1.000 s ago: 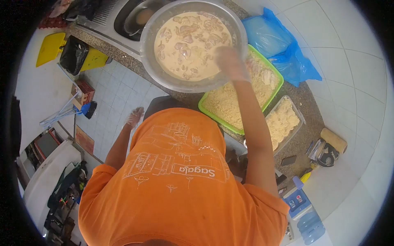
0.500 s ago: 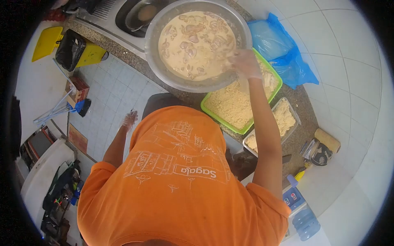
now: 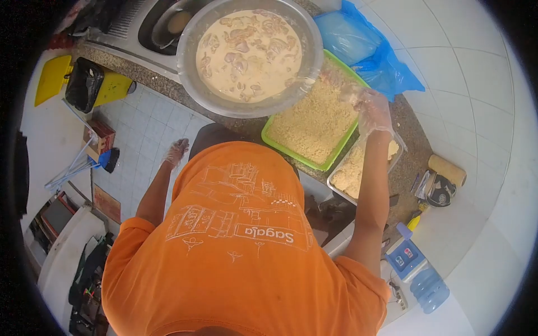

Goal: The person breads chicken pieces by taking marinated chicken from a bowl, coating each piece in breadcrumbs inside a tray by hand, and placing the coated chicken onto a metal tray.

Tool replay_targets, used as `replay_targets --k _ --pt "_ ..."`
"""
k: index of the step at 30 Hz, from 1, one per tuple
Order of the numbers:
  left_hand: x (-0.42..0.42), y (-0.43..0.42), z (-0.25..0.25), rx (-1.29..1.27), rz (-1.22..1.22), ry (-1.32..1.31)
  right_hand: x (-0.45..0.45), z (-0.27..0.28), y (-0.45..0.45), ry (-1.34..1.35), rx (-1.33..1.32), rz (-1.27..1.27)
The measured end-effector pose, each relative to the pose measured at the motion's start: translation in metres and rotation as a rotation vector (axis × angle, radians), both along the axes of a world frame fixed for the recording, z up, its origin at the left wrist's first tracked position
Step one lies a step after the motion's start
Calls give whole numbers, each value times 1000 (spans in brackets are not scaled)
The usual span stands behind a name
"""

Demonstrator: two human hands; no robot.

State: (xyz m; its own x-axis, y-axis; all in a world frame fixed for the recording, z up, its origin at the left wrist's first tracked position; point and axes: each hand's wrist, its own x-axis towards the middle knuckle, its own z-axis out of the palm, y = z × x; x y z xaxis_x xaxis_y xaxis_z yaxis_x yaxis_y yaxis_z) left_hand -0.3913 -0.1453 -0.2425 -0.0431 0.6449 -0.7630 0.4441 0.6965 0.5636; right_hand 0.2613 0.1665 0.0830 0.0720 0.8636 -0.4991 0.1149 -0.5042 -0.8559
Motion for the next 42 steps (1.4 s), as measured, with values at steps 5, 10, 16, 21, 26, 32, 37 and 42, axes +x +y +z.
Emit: replay_targets --k 5,10,16,21,26,32,37,42 --pt "4 -3 12 -45 23 -22 -4 -49 10 -209 45 159" --pt "7 -30 19 -45 134 -17 -42 -30 23 -847 -17 252" --pt "-4 -63 9 -64 -146 173 -152 -29 34 -831 444 713" --pt "-23 -76 -14 -9 -96 130 -255 -60 13 -962 284 1330" --pt "-49 -71 -25 30 92 51 -270 -99 6 -1046 239 1313" --pt "-50 -60 -17 91 164 101 -226 -20 20 -866 358 1055" --pt "-23 -39 16 -81 307 -13 -141 15 -2 -272 152 565" --pt "7 -21 29 -111 289 -33 -57 60 -46 -264 109 126"
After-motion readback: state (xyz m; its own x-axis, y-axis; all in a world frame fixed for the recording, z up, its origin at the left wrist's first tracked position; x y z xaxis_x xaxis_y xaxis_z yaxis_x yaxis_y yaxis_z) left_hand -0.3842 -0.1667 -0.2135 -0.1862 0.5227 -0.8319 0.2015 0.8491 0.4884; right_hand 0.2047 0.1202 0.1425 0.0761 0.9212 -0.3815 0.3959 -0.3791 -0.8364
